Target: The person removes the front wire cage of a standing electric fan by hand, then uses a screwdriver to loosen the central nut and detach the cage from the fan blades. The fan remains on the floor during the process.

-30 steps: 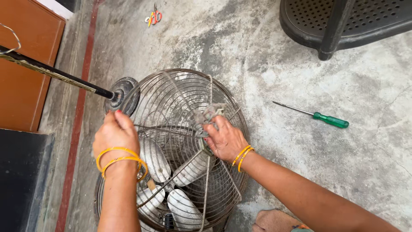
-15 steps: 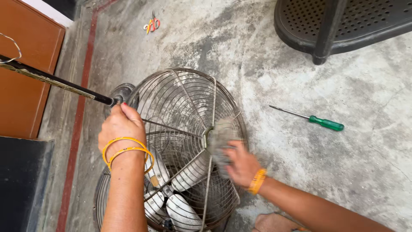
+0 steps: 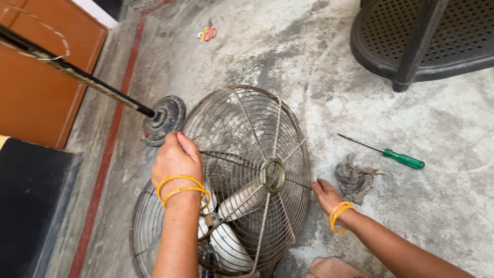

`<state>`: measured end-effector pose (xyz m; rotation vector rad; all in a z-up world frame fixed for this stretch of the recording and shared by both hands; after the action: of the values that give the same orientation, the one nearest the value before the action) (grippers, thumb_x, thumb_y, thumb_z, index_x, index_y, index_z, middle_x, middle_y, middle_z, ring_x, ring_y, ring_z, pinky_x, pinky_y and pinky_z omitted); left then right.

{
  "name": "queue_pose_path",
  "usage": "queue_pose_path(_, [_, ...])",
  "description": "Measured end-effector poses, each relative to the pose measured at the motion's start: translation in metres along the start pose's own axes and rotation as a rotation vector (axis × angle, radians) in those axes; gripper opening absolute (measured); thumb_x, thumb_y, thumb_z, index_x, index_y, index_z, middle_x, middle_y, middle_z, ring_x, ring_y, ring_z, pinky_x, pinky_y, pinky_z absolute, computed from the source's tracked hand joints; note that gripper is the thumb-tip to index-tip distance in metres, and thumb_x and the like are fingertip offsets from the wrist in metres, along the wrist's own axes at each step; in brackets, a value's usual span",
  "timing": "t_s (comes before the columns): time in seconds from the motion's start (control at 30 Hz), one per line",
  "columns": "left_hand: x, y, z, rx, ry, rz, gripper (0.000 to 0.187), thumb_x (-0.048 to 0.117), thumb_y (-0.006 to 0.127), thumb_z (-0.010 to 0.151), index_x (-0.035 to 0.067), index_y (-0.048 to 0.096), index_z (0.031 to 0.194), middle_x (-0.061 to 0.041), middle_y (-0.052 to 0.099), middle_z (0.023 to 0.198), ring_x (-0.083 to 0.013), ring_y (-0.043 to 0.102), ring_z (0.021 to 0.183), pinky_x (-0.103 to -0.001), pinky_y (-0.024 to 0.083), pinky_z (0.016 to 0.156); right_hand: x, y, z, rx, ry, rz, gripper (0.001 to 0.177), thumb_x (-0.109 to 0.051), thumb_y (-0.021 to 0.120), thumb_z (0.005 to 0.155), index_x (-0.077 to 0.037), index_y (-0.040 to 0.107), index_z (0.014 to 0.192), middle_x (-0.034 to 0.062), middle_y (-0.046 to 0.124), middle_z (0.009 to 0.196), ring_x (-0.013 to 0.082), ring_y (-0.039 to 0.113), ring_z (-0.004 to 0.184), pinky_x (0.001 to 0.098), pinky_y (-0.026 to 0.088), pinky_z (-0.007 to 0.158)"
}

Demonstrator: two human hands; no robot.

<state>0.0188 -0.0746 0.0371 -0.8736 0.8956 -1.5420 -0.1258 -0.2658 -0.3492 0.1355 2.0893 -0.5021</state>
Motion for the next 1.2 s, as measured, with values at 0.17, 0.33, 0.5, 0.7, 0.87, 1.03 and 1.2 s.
queue_pose_path(0.17, [-0.029, -0.009, -0.028, 0.048, 0.013, -0.097, 0.037, 0.034, 0.046, 0.103, 0.009, 0.068, 0.118, -0.024, 0.073, 0.100, -0.0484, 0.068, 0.086, -0.058, 0.053, 0.074, 0.018, 0.047, 0.013, -0.192, 0.509, 0.680, 0.072, -0.062, 0.044, 0.094, -0.031, 0.032, 0.158, 0.0039, 0.042, 0.158, 0.0314, 0.039, 0.144, 0.0574, 0.045, 0.107])
queue_pose_path(0.33, [-0.071, -0.015, -0.046, -0.004, -0.063, -0.270, 0.040, 0.036, 0.050, 0.101, 0.007, 0.068, 0.121, -0.027, 0.073, 0.102, -0.0467, 0.069, 0.094, -0.054, 0.053, 0.081, 0.003, 0.047, 0.011, -0.171, 0.498, 0.638, 0.072, -0.070, 0.046, 0.093, -0.025, 0.046, 0.150, 0.0041, 0.051, 0.150, 0.0302, 0.047, 0.133, 0.0516, 0.043, 0.099])
queue_pose_path(0.5, [-0.139, -0.023, -0.079, 0.004, -0.147, -0.398, 0.038, 0.035, 0.055, 0.101, 0.006, 0.069, 0.121, -0.027, 0.073, 0.100, -0.0439, 0.070, 0.095, -0.050, 0.054, 0.082, 0.006, 0.043, -0.023, -0.264, 0.492, 0.553, 0.057, -0.066, 0.059, 0.089, -0.021, 0.063, 0.124, 0.0020, 0.062, 0.119, 0.0197, 0.052, 0.103, 0.0442, 0.044, 0.089])
queue_pose_path(0.7, [-0.255, -0.035, -0.127, -0.017, -0.385, -0.564, 0.051, 0.040, 0.063, 0.095, -0.002, 0.057, 0.122, -0.017, 0.075, 0.087, -0.0269, 0.074, 0.081, -0.039, 0.055, 0.078, -0.030, 0.043, -0.081, -0.406, 0.434, 0.359, 0.049, -0.055, 0.070, 0.084, -0.020, 0.067, 0.117, 0.0015, 0.063, 0.114, 0.0183, 0.057, 0.101, 0.0439, 0.049, 0.088])
queue_pose_path(0.87, [-0.326, -0.025, -0.183, 0.077, -0.529, -0.573, 0.072, 0.049, 0.080, 0.082, -0.004, 0.057, 0.124, -0.017, 0.070, 0.097, -0.0228, 0.067, 0.085, -0.036, 0.053, 0.078, -0.080, 0.036, -0.090, -0.495, 0.369, 0.137, 0.054, -0.054, 0.071, 0.082, -0.016, 0.070, 0.120, 0.0061, 0.069, 0.118, 0.0234, 0.060, 0.107, 0.0428, 0.047, 0.089])
queue_pose_path(1.03, [-0.354, -0.001, -0.197, 0.063, -0.676, -0.686, 0.088, 0.050, 0.087, 0.068, -0.002, 0.053, 0.130, -0.012, 0.066, 0.094, -0.0204, 0.059, 0.079, -0.036, 0.051, 0.070, -0.129, 0.030, -0.064, -0.359, 0.331, -0.019, 0.062, -0.052, 0.075, 0.083, -0.015, 0.067, 0.132, 0.0116, 0.068, 0.128, 0.0282, 0.062, 0.109, 0.0483, 0.050, 0.089])
queue_pose_path(1.2, [-0.358, 0.022, -0.197, 0.013, -0.765, -0.717, 0.086, 0.049, 0.088, 0.068, -0.001, 0.055, 0.130, -0.011, 0.066, 0.094, -0.0199, 0.060, 0.080, -0.036, 0.052, 0.072, -0.120, 0.031, -0.025, -0.314, 0.302, -0.122, 0.071, -0.067, 0.058, 0.088, -0.017, 0.063, 0.138, 0.0121, 0.066, 0.136, 0.0311, 0.065, 0.109, 0.0516, 0.052, 0.085])
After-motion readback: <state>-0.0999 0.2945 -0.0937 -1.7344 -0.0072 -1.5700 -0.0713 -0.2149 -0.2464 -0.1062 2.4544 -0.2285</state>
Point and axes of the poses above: each hand's wrist, its own z-axis towards the middle knuckle, its own y-axis out of the palm, x = y × z, the point moved 2 cm from there along z, towards the middle knuckle
